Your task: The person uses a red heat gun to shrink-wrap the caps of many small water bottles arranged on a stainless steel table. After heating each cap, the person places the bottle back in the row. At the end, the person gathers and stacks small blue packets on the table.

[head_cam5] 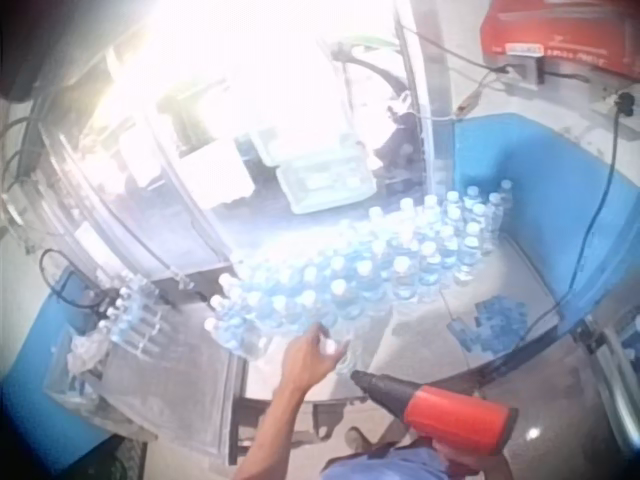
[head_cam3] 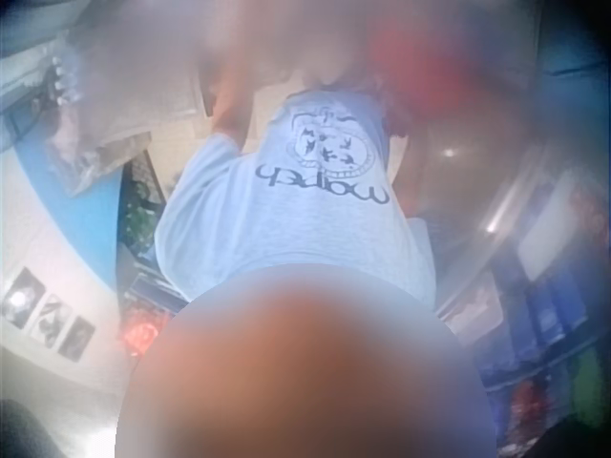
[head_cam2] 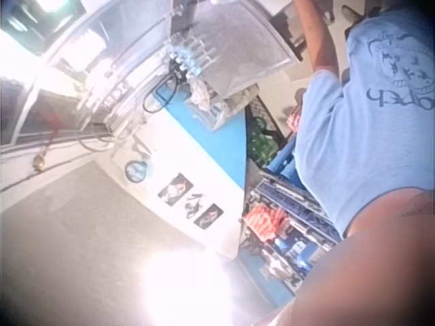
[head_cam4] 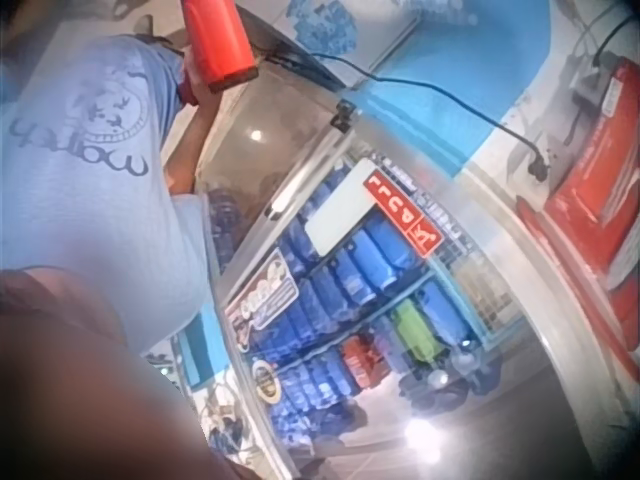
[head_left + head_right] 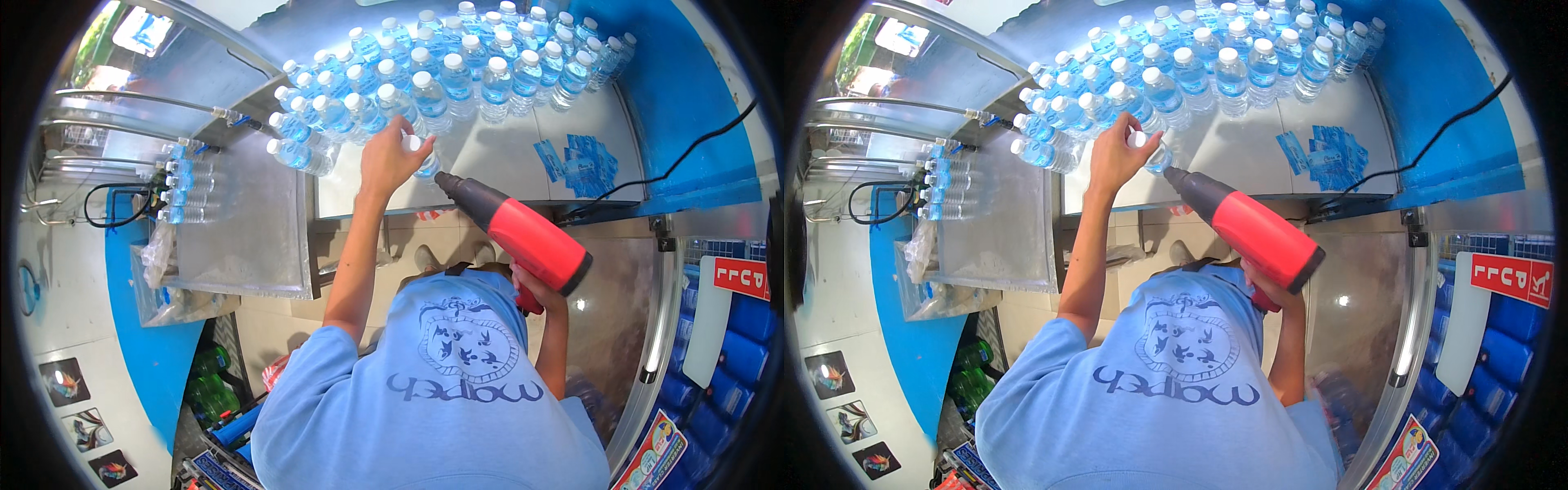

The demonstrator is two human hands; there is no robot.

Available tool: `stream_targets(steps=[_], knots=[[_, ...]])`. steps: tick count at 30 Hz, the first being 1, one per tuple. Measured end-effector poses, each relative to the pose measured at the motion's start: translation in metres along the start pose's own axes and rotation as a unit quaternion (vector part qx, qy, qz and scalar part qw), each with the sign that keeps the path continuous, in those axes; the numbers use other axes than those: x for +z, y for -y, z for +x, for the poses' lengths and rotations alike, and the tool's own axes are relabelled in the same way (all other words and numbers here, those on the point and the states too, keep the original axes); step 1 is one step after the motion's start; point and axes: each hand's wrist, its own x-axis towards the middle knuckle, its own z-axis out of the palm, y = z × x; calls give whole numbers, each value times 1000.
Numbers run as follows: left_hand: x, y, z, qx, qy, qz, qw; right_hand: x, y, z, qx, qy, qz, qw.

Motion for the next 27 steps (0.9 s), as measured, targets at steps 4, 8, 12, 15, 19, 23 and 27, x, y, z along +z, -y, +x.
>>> stream_targets(steps=[4,8,12,15,19,23,27], knots=[[3,2,-2,-11,-10,-17,1000,-1,-2,3,-7,-5,-46,999],[7,14,-10,29,-112,-42,992,-8,3,1,50,-36,-143,988],[-20,49,-24,-52,-181,-95,978,-21,13,-11,56,-95,-147,983],[-50,85,-21,-65,-206,-31,976,-32,18,-15,56,-160,-119,978],[-69,131,-1,-32,-224,51,973,-39,21,-12,49,-213,-121,968],[-71,160,20,-40,-218,118,968,-38,26,1,50,-189,-119,973],[-71,168,27,-32,-242,237,940,-30,30,0,45,-169,-88,981]])
